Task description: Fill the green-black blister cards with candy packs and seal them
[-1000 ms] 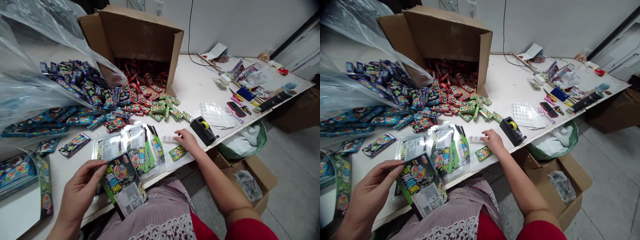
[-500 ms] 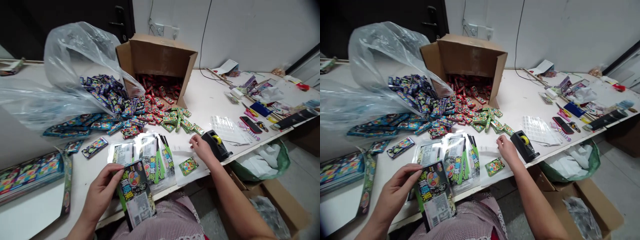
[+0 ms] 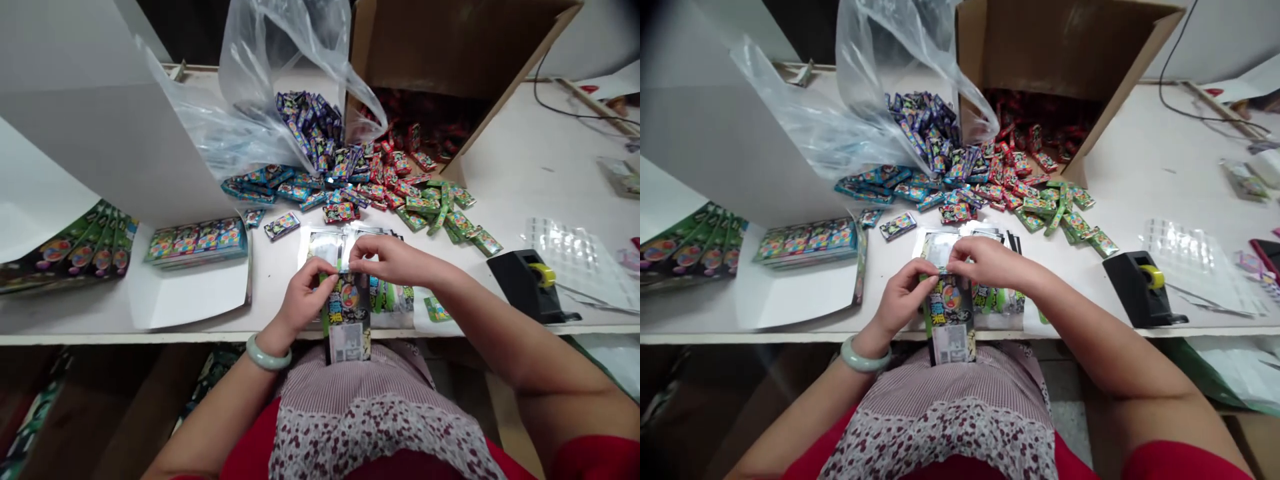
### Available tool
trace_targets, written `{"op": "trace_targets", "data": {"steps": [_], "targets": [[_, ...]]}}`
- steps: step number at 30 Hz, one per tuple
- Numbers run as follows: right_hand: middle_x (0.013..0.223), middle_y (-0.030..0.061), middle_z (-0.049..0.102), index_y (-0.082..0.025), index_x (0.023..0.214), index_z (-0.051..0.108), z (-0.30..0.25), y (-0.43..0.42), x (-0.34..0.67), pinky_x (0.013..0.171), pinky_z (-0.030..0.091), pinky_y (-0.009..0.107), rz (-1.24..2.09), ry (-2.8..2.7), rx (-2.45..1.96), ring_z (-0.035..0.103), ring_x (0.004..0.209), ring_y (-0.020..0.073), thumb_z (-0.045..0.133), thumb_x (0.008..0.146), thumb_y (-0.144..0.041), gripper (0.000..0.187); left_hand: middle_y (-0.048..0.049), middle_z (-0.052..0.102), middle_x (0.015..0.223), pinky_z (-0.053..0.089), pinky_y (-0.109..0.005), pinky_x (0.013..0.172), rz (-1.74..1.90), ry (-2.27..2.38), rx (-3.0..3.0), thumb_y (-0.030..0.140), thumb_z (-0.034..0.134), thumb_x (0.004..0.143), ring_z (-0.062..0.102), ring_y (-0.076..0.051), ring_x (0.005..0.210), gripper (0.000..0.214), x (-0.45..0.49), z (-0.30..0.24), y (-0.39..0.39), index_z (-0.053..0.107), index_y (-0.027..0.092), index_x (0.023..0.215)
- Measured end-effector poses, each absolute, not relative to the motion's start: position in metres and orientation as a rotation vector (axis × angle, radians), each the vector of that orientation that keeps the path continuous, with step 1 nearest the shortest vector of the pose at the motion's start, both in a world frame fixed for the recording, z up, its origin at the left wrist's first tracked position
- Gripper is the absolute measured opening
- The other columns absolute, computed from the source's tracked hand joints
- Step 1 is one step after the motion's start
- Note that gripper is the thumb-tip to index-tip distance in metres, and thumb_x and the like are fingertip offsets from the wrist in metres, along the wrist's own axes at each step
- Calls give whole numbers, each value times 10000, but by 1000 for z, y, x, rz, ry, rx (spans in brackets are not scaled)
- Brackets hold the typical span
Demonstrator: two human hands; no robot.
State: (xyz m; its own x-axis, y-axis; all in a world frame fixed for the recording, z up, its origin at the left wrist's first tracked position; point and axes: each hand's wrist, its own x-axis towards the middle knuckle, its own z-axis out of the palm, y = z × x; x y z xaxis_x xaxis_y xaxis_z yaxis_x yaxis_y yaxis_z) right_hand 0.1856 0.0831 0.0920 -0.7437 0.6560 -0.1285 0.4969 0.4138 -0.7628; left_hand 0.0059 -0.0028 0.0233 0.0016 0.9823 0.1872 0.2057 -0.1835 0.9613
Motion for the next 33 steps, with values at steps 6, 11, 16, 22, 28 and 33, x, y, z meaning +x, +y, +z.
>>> {"op": "trace_targets", "data": {"steps": [6,11,16,22,28,33], "targets": [[640,-7,579,-176,716,575,85,89,178,578,361,251,1304,-2521,-1153,498,605,112,572,821,-238,121,-5,571,796,432,-288,714,1308,1260,1466,266,620,817,540,-145,769,85,8,14,0,579,192,823],[615,-15,556,-183,668,550,79,93,174,559,338,253,1334,-2478,-1195,475,581,105,581,797,-250,149,5,559,772,430,-289,709,1372,1318,1462,231,681,776,540,-137,750,127,14,11,2,560,195,789],[633,-23,551,-185,703,548,63,99,173,535,363,238,1896,-2081,-1313,485,576,104,650,712,-256,124,-7,573,856,456,-287,754,1377,1318,1446,203,665,776,559,-139,814,168,14,12,-3,551,200,900],[593,-24,536,-178,661,556,63,88,175,522,405,238,2451,-1558,-1246,495,542,107,596,671,-263,95,-69,663,968,540,-313,754,1118,1078,1207,272,609,839,645,-185,871,291,5,23,-33,538,190,1110],[913,67,661,-213,923,654,84,93,189,698,489,313,1814,-1838,-1047,601,798,188,648,755,-409,258,-35,665,1011,536,-330,830,1600,1589,1648,306,600,866,643,-186,901,235,-71,89,-55,594,246,1094],[833,56,667,-192,860,638,52,107,203,662,469,318,1244,-2061,-1238,583,710,175,589,803,-399,220,-74,648,1089,462,-394,958,1494,2186,2162,231,627,824,606,-231,1029,304,-174,86,-19,595,230,1126]]}}
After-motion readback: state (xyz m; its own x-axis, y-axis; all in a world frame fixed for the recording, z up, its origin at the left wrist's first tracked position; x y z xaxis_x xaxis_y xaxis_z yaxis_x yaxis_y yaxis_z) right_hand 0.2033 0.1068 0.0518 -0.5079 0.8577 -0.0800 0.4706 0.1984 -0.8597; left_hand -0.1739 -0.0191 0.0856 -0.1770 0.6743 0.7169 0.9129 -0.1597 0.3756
